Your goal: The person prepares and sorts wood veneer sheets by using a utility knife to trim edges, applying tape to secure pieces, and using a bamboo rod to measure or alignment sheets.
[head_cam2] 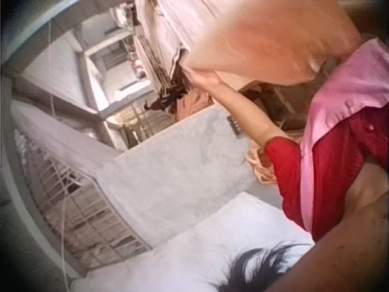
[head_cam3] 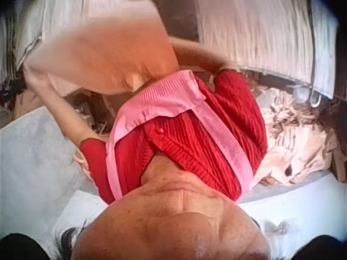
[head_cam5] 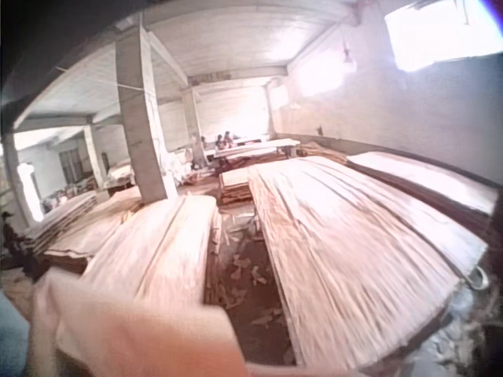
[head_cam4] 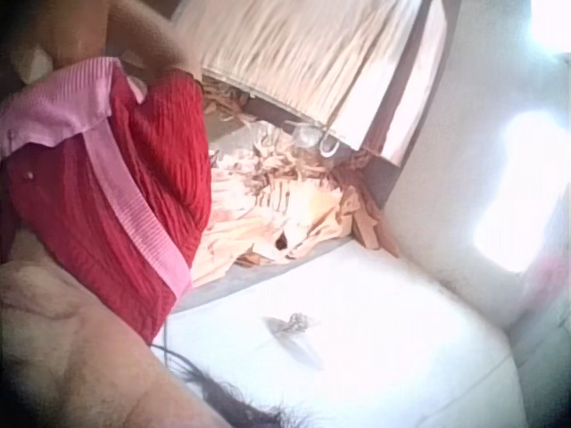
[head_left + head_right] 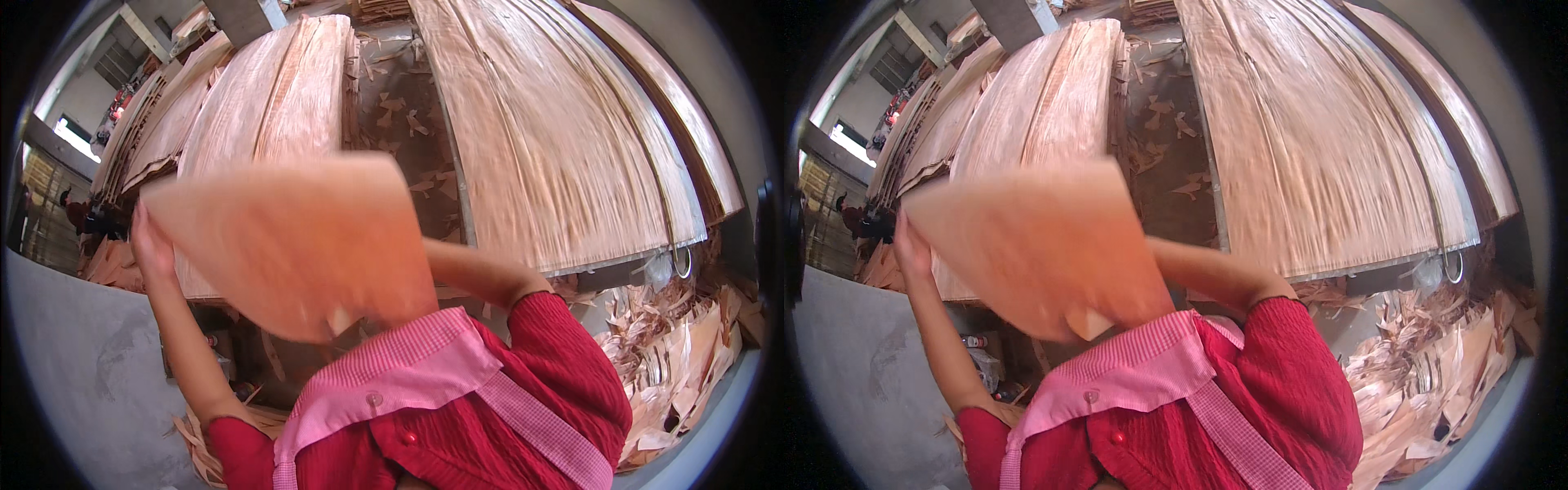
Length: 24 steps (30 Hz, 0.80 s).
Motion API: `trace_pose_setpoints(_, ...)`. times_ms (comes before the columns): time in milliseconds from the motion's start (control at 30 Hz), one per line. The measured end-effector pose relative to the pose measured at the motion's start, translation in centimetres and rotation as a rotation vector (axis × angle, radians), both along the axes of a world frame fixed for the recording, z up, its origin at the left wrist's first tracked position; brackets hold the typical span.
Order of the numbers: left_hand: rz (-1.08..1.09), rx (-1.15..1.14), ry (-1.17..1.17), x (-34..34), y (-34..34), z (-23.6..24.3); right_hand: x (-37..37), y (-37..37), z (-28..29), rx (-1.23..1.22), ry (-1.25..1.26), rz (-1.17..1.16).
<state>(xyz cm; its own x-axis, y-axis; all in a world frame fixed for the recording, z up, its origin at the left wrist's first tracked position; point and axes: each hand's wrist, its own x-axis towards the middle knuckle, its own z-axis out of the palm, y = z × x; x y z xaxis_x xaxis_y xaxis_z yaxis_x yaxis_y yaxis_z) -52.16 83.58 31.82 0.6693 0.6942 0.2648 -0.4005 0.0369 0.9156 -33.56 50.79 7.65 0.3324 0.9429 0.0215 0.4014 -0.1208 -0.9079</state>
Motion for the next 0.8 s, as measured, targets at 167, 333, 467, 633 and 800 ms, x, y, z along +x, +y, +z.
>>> trace_pose_setpoints(167, 0.648, 0.837, -0.12, 11.7, -5.0, 5.4, 12.5, 0.0, 9.3, 0.28, 0.058, -0.563)
trace_pose_setpoints(333, -0.557, 0.93, -0.102, 15.4, -18.4, -13.3, 21.6, -12.6, 14.9, 0.639, 0.126, -1.037)
trace_pose_setpoints(467, -1.028, 0.474, 0.492, 22.5, -20.9, -33.7, 23.1, -25.5, 14.8, 0.824, 0.138, -1.33)
trace_pose_setpoints(633, -1.214, -0.449, 0.151, 32.8, -12.1, -37.4, 21.0, -36.8, 7.8, 0.898, 0.182, -1.626)
trace_pose_setpoints(800, -1.359, -0.673, 0.005, 44.9, -7.2, -23.3, 19.3, -39.0, -3.2, 1.029, 0.485, -1.894)
